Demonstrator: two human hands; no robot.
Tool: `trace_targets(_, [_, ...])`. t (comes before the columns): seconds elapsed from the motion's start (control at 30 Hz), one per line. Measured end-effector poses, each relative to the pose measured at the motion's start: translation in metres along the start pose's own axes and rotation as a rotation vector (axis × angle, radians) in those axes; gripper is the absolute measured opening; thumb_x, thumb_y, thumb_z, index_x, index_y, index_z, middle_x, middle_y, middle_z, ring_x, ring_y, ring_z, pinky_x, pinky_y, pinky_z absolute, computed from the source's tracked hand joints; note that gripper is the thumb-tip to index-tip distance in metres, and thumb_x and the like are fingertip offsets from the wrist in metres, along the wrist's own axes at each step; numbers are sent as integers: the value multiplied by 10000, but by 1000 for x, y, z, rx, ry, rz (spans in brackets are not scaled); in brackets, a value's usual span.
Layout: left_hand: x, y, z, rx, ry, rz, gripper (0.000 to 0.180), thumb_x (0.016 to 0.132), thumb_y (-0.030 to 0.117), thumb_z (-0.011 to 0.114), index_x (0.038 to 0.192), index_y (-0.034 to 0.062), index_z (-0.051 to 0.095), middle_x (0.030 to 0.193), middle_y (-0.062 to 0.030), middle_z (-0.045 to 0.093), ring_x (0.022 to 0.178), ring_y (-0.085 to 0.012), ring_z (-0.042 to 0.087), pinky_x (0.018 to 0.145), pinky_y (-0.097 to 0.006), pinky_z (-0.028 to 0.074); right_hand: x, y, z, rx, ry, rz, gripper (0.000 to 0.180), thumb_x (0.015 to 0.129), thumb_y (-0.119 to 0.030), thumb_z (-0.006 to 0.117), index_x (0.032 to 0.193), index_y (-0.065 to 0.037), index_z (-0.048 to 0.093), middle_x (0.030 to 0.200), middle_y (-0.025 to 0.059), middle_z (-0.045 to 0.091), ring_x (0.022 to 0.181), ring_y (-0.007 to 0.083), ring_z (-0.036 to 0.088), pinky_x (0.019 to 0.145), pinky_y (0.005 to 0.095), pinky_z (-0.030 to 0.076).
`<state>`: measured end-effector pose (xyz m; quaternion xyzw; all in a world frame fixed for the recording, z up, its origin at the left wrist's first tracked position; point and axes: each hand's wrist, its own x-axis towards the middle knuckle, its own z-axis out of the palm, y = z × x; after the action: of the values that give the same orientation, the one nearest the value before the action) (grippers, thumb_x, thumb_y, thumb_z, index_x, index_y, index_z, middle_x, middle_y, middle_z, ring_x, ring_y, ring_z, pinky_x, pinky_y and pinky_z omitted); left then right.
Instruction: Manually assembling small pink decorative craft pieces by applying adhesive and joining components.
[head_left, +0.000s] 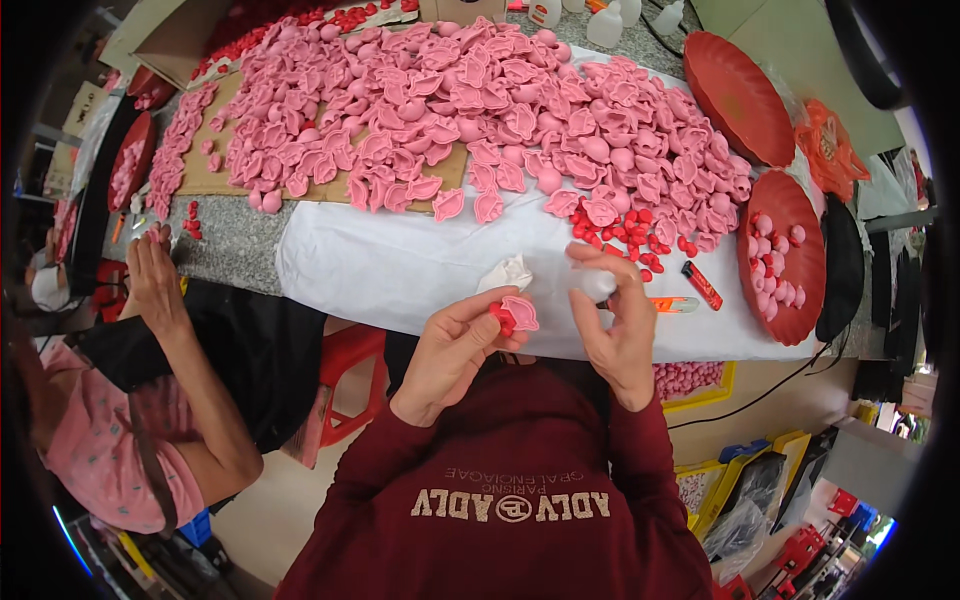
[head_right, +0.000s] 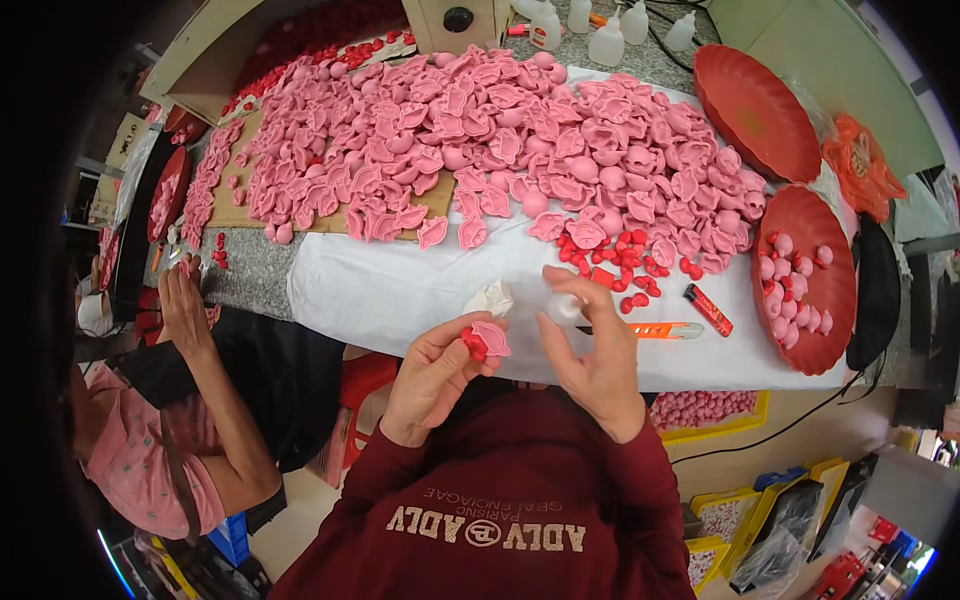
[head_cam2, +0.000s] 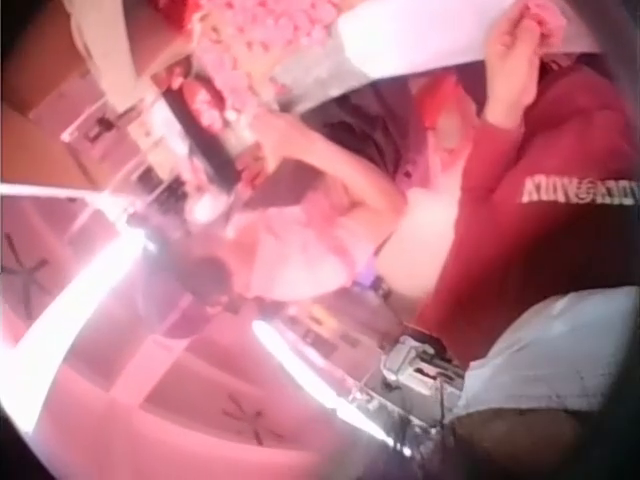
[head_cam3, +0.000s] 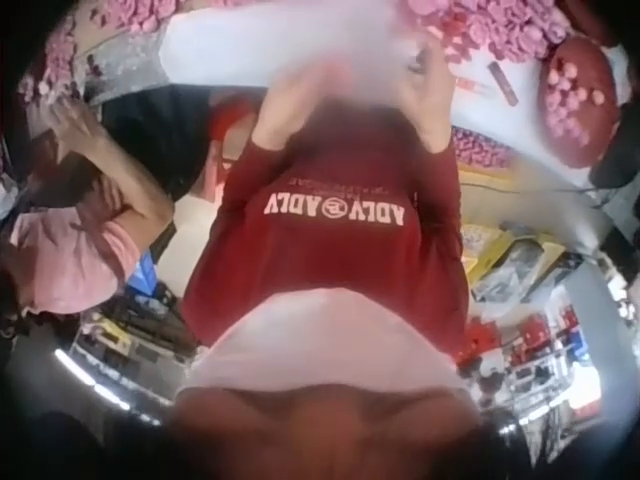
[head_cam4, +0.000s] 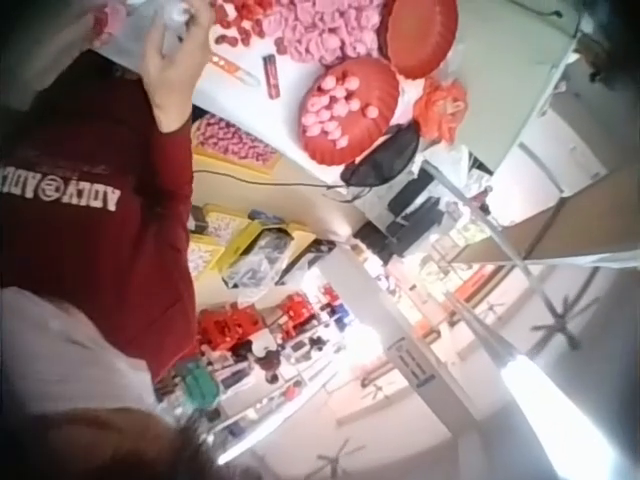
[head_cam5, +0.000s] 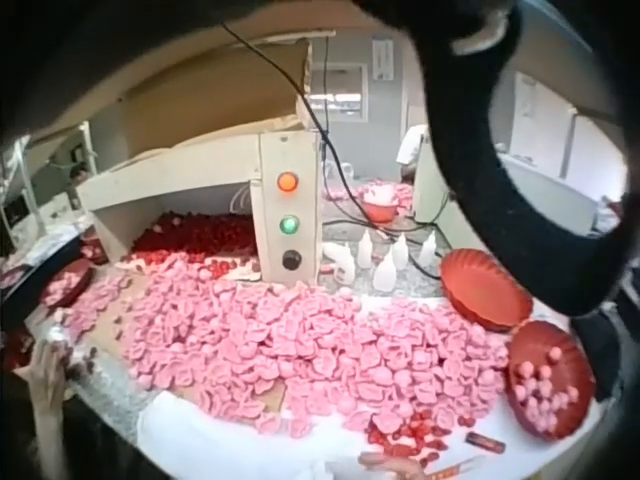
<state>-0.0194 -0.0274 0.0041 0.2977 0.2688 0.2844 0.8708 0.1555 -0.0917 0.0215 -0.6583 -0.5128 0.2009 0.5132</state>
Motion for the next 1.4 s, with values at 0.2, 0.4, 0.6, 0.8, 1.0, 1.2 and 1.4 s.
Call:
trace_targets(0.2, [4,-5,-7,-95,-110,-93,373,903,101,464,1249,-25,404,1159,-180,518,887,-181,586,784,-280,493,-29,-7,-24,205,-25,62,330,785,-29,571,1079,16,430,986,139,581,877,175,575,732,265,451])
trace_targets(0.4, [7,-11,-7,-179,-138,-115,362,902,101,466,1246,-5,420,1120,-159,538,881,-179,582,782,-284,495,-36,-5,-35,346,46,49,313,649,-42,707,931,34,593,688,66,575,597,109,512,539,226,391])
trace_targets(0.6, [6,-10,-4,-213,-121,-105,361,891,88,494,1230,-22,438,1016,-102,569,825,-153,577,727,-262,482,-36,-8,-32,282,5,45,297,665,-74,704,928,31,613,673,47,548,573,100,472,518,225,364])
trace_targets(0.8, [7,-6,1,-231,-99,-96,367,879,117,515,1202,-43,447,1081,-161,555,853,-154,580,763,-273,485,-45,1,-21,427,219,245,418,753,-285,676,942,72,570,789,92,588,631,112,513,566,232,412])
trace_targets(1.0, [3,-4,7,26,-23,17,335,858,90,536,1154,-58,485,995,-171,594,820,-147,583,719,-256,471,-46,1,-25,432,186,251,425,761,-280,675,974,67,554,844,113,598,654,125,534,596,245,444])
trace_targets(1.2, [6,-4,9,85,-69,31,296,849,78,551,1110,-58,519,979,-170,601,816,-156,586,712,-270,480,-40,-6,-16,670,229,288,409,771,-243,647,1036,42,520,817,120,593,643,141,534,567,246,435])
trace_targets(1.4, [5,-6,23,149,-34,55,278,843,38,557,1109,-42,532,965,-105,608,789,-118,567,695,-249,469,-25,-17,1,1044,68,355,395,762,-59,572,1111,-45,388,931,119,545,671,154,539,555,249,443])
